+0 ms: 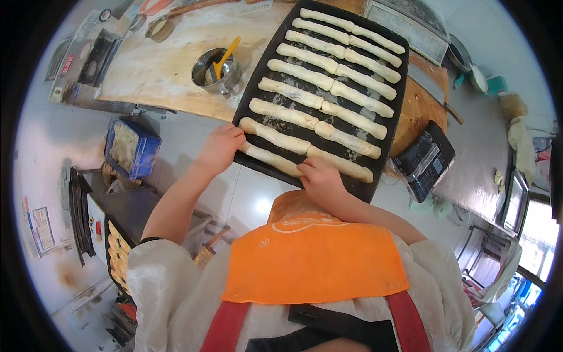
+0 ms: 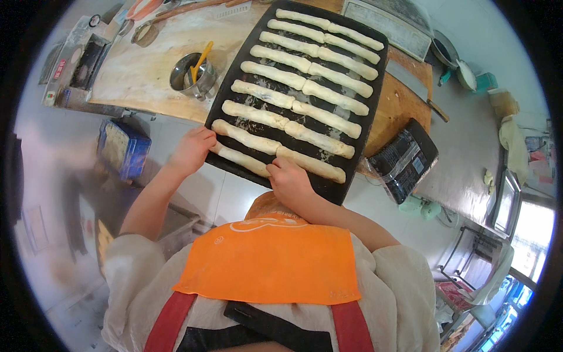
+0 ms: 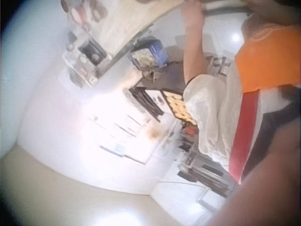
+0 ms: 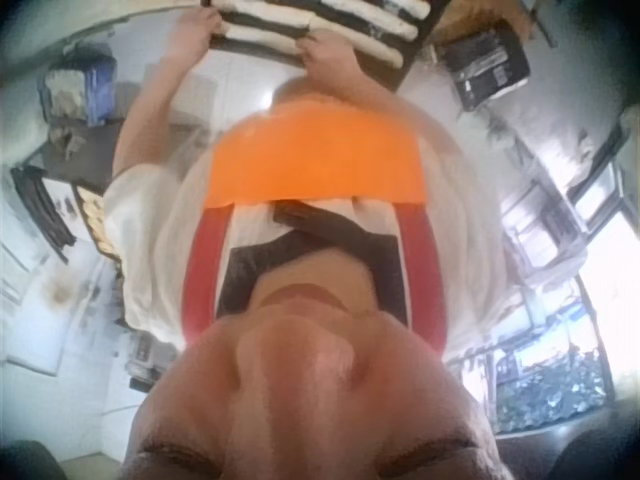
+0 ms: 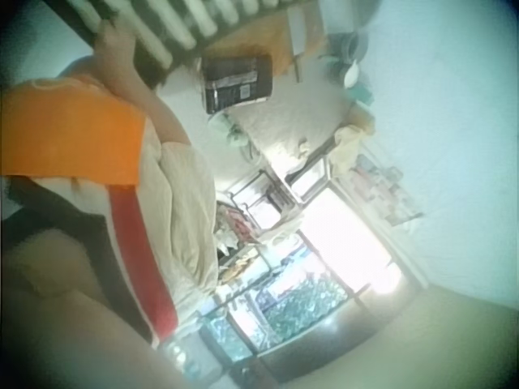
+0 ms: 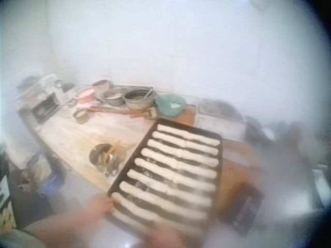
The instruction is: The person takes a tray of dough pieces from a rack, flattens a piece of dough by hand on a counter, cuts a portion of chocolate paste with a knife, places it on the dough, and rolls the dough into a cylinder before placing it on a tray.
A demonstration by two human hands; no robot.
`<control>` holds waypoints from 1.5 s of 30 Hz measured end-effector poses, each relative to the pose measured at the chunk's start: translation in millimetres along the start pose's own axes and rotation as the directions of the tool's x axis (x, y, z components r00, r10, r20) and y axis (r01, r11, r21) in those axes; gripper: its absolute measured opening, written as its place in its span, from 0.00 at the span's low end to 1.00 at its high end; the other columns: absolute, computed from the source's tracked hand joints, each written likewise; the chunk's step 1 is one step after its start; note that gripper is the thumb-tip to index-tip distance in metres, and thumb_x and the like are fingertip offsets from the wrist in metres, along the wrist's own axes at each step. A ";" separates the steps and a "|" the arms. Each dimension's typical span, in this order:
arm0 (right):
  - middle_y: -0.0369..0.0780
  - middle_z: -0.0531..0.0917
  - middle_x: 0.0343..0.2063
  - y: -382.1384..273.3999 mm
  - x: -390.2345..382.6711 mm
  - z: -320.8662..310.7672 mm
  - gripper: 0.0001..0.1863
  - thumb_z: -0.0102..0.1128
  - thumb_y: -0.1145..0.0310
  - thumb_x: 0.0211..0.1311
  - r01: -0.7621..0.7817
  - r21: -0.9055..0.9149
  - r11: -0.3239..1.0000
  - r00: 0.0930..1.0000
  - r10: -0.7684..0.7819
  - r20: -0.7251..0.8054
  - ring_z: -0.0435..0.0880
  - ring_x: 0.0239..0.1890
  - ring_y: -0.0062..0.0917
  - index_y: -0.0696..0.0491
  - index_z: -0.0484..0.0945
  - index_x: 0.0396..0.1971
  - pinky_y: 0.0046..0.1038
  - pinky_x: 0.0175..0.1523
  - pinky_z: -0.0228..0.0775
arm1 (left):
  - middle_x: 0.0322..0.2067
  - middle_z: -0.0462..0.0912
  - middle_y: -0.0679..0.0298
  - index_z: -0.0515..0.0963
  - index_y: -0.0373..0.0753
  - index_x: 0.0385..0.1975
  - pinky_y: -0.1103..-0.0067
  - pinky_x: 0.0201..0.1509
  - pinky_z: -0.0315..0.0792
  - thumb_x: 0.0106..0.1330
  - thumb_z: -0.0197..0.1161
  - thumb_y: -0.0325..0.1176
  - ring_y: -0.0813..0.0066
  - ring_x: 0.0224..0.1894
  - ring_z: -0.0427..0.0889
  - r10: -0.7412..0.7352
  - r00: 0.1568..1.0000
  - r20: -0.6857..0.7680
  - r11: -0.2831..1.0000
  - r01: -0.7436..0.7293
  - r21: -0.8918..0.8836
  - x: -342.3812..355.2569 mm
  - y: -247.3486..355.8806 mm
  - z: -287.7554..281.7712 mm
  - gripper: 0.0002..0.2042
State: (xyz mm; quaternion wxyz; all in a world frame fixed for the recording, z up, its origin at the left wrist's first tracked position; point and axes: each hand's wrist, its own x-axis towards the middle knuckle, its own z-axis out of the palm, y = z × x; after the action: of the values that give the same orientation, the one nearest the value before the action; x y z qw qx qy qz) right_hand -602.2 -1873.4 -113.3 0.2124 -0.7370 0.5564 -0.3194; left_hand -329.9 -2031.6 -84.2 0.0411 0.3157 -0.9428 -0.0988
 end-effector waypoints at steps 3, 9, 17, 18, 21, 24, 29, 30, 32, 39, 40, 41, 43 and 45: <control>0.45 0.80 0.34 -3.5 0.6 -7.4 0.09 0.65 0.75 0.53 -0.097 0.040 0.994 0.995 0.097 0.021 0.81 0.39 0.43 0.57 0.79 0.35 0.39 0.42 0.75 | 0.36 0.78 0.64 0.79 0.41 0.32 0.66 0.49 0.74 0.51 0.67 0.24 0.60 0.44 0.77 0.035 0.999 -0.001 0.999 -0.035 -0.010 -2.5 8.2 -10.5 0.09; 0.48 0.82 0.32 0.1 -4.2 1.0 0.12 0.66 0.72 0.53 -0.272 0.078 0.959 0.961 0.266 0.077 0.82 0.38 0.45 0.59 0.79 0.37 0.40 0.43 0.76 | 0.32 0.75 0.64 0.81 0.43 0.33 0.65 0.48 0.74 0.50 0.70 0.28 0.60 0.43 0.77 -0.138 0.982 0.128 0.990 0.136 0.023 4.0 20.5 1.5 0.10; 0.46 0.85 0.30 -5.1 -3.6 -26.6 0.11 0.66 0.67 0.56 -0.419 0.075 0.905 0.894 0.397 0.205 0.84 0.36 0.43 0.57 0.82 0.36 0.39 0.40 0.76 | 0.39 0.81 0.62 0.83 0.42 0.40 0.70 0.48 0.75 0.51 0.73 0.33 0.59 0.46 0.79 0.087 0.995 -0.051 0.977 -0.095 -0.192 17.3 53.6 -10.5 0.15; 0.46 0.85 0.30 1.5 -13.3 -24.8 0.10 0.66 0.67 0.56 -0.408 0.091 0.908 0.904 0.388 0.182 0.84 0.35 0.43 0.56 0.83 0.36 0.39 0.40 0.76 | 0.41 0.82 0.61 0.82 0.42 0.42 0.70 0.49 0.75 0.52 0.73 0.34 0.59 0.48 0.79 0.049 0.999 0.011 0.942 -0.043 -0.332 23.1 69.5 0.6 0.17; 0.44 0.86 0.32 8.1 -27.0 -37.1 0.09 0.66 0.66 0.57 -0.352 0.133 0.926 0.932 0.335 0.137 0.84 0.36 0.42 0.54 0.84 0.36 0.38 0.40 0.77 | 0.38 0.83 0.61 0.83 0.40 0.41 0.68 0.50 0.74 0.50 0.75 0.38 0.59 0.46 0.80 0.050 0.996 0.079 0.930 -0.017 -0.368 38.7 110.0 25.0 0.19; 0.44 0.86 0.33 13.0 -43.5 -73.6 0.10 0.65 0.66 0.58 -0.407 0.192 0.893 0.913 0.397 0.089 0.84 0.36 0.42 0.53 0.85 0.37 0.37 0.40 0.77 | 0.29 0.78 0.64 0.82 0.40 0.28 0.67 0.47 0.73 0.48 0.75 0.37 0.61 0.41 0.79 0.074 0.995 0.064 0.959 -0.054 -0.277 49.2 104.9 33.8 0.12; 0.44 0.86 0.32 64.1 -115.8 -125.6 0.10 0.64 0.66 0.58 -0.576 0.326 0.749 0.794 0.608 0.006 0.85 0.36 0.41 0.53 0.84 0.38 0.36 0.41 0.78 | 0.34 0.80 0.58 0.82 0.38 0.35 0.63 0.50 0.70 0.58 0.69 0.36 0.56 0.44 0.78 0.163 0.986 0.043 0.970 -0.152 -0.187 69.9 124.4 22.1 0.10; 0.44 0.86 0.32 67.2 -125.4 -145.7 0.10 0.64 0.66 0.58 -0.547 0.270 0.793 0.821 0.571 -0.013 0.85 0.36 0.41 0.52 0.84 0.38 0.36 0.41 0.78 | 0.41 0.81 0.57 0.83 0.37 0.40 0.63 0.56 0.71 0.57 0.68 0.35 0.54 0.49 0.78 0.030 0.969 0.245 0.984 0.014 -0.176 68.4 126.8 20.0 0.13; 0.45 0.86 0.32 87.7 -140.5 -173.8 0.10 0.63 0.64 0.58 -0.439 0.248 0.863 0.863 0.482 -0.153 0.85 0.36 0.41 0.52 0.84 0.37 0.36 0.42 0.78 | 0.48 0.81 0.52 0.82 0.34 0.40 0.61 0.57 0.70 0.55 0.69 0.35 0.50 0.51 0.77 -0.148 0.922 0.357 0.980 0.184 -0.069 46.7 117.6 12.4 0.15; 0.43 0.87 0.36 364.5 -292.2 -391.6 0.18 0.69 0.70 0.48 -0.848 -0.113 0.519 0.340 0.367 -0.866 0.86 0.35 0.37 0.52 0.84 0.44 0.36 0.44 0.78 | 0.45 0.84 0.52 0.84 0.39 0.40 0.67 0.48 0.78 0.61 0.64 0.24 0.54 0.46 0.82 -0.401 0.914 -0.062 0.915 0.397 -0.069 103.1 211.4 -5.6 0.09; 0.47 0.84 0.46 410.6 -326.3 -430.4 0.26 0.71 0.69 0.46 -0.900 -0.106 0.422 0.289 0.398 -0.871 0.84 0.44 0.42 0.50 0.82 0.51 0.39 0.51 0.76 | 0.48 0.84 0.52 0.86 0.44 0.39 0.66 0.51 0.79 0.61 0.63 0.23 0.53 0.50 0.83 -0.314 0.945 -0.085 0.949 0.316 0.007 118.8 233.4 6.7 0.10; 0.49 0.80 0.53 455.3 -348.6 -462.3 0.32 0.73 0.68 0.45 -0.937 -0.037 0.347 0.200 0.448 -0.871 0.81 0.52 0.44 0.49 0.78 0.56 0.40 0.56 0.75 | 0.45 0.83 0.52 0.84 0.39 0.40 0.67 0.49 0.78 0.61 0.63 0.23 0.55 0.45 0.82 -0.309 0.948 -0.076 0.950 0.303 -0.080 136.7 261.3 15.9 0.09; 0.50 0.79 0.54 511.5 -345.4 -509.0 0.34 0.72 0.64 0.46 -0.938 0.031 0.346 0.141 0.460 -0.876 0.78 0.56 0.44 0.50 0.76 0.58 0.39 0.59 0.73 | 0.38 0.83 0.52 0.80 0.30 0.43 0.70 0.44 0.75 0.62 0.64 0.22 0.60 0.36 0.81 -0.340 0.939 -0.049 0.922 0.322 -0.214 169.6 332.4 13.2 0.11; 0.49 0.80 0.53 553.8 -357.7 -528.1 0.30 0.69 0.63 0.49 -0.965 0.174 0.195 -0.050 0.514 -0.856 0.79 0.56 0.44 0.51 0.78 0.56 0.40 0.58 0.73 | 0.37 0.82 0.54 0.80 0.30 0.43 0.72 0.40 0.75 0.59 0.64 0.19 0.58 0.38 0.81 -0.185 0.983 0.008 0.940 0.180 -0.289 220.8 388.8 8.2 0.12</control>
State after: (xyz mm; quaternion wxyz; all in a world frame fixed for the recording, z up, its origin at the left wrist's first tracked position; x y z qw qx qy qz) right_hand -1418.0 -1669.9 -194.8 -0.1124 -0.0644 0.9574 -0.2579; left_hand -735.4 -1859.8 -6.3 0.0863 0.3933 -0.8846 -0.2354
